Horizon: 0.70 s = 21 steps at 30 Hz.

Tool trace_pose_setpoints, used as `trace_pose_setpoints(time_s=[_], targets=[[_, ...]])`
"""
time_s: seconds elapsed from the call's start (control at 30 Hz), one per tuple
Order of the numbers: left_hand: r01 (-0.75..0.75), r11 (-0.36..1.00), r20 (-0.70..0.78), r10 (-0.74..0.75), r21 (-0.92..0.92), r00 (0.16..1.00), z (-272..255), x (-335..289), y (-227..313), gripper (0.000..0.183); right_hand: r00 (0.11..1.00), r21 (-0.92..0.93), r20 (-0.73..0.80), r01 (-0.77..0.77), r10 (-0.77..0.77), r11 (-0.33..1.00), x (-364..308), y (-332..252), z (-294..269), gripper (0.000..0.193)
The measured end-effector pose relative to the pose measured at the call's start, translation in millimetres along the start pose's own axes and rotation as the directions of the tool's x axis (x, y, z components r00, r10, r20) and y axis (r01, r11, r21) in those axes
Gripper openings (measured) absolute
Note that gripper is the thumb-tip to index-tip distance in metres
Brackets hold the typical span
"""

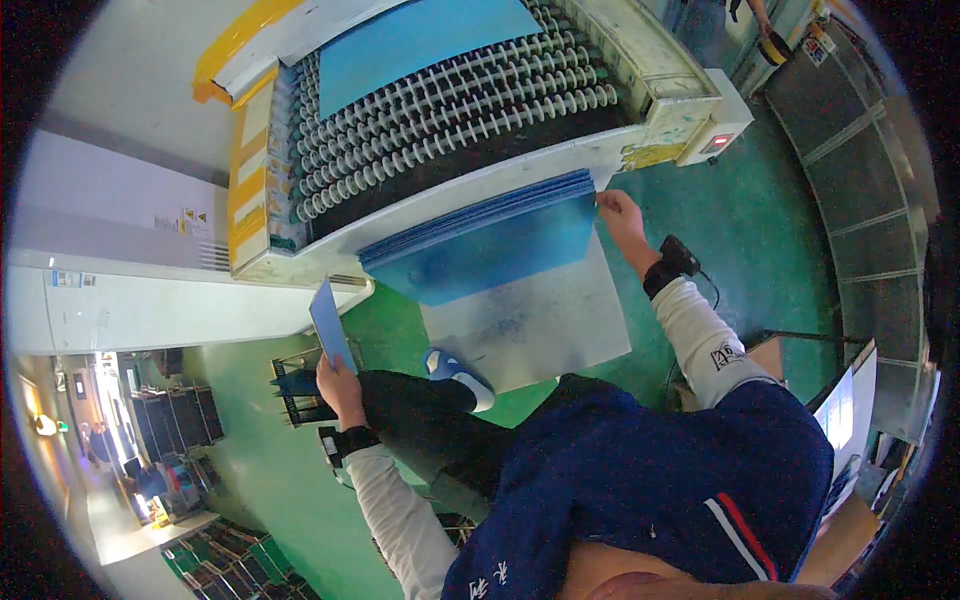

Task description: Feeding thin blue metal or plastic plates into a processing machine and stacking them.

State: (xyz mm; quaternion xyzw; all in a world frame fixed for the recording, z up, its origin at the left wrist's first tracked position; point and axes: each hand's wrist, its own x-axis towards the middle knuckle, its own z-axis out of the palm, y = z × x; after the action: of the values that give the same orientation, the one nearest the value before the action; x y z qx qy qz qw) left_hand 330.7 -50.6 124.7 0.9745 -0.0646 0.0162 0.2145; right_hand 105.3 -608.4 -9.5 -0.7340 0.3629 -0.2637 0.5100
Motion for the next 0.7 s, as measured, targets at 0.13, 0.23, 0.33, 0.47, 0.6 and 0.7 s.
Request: trace_pose_setpoints(time_s=[0.13,0.23,0.33,0.47,0.6,0.7], targets=[[0.019,0.999,0.006,-0.019,0.036,1.0,1.2,-0.7,4.3,0.029,0.999,0.041,-0.017,-0.043,0.044,0.998,4.6,8.0,-0.5,0.023],[0.026,0.999,0.009,-0.026,0.043,1.0,2.4,0.7,-0.6,0.028,0.996,0.036,0.019,-0.084,0.084,0.996,8.5,11.7,1.3,0.021],[0.023,0.999,0.008,-0.024,0.045,1.0,5.3,2.8,-8.5,0.029,0.993,0.041,0.089,-0.082,0.078,0.996,6.2,10.4,6.6,0.019],[0.008,1.0,0.002,-0.008,0.013,1.0,6.4,2.0,-11.1,0.029,0.993,0.06,-0.08,-0.079,0.084,0.995,6.0,6.7,14.6,0.018],[-0.028,0.999,-0.009,0.028,0.033,1.0,2.2,-2.1,-0.3,0.028,0.993,0.014,-0.122,-0.007,0.009,1.0,9.1,4.3,9.5,0.018],[-0.026,0.999,-0.012,0.027,0.043,1.0,1.5,-1.8,0.7,0.027,0.996,0.049,-0.085,-0.021,0.025,0.999,14.5,8.0,7.6,0.018]])
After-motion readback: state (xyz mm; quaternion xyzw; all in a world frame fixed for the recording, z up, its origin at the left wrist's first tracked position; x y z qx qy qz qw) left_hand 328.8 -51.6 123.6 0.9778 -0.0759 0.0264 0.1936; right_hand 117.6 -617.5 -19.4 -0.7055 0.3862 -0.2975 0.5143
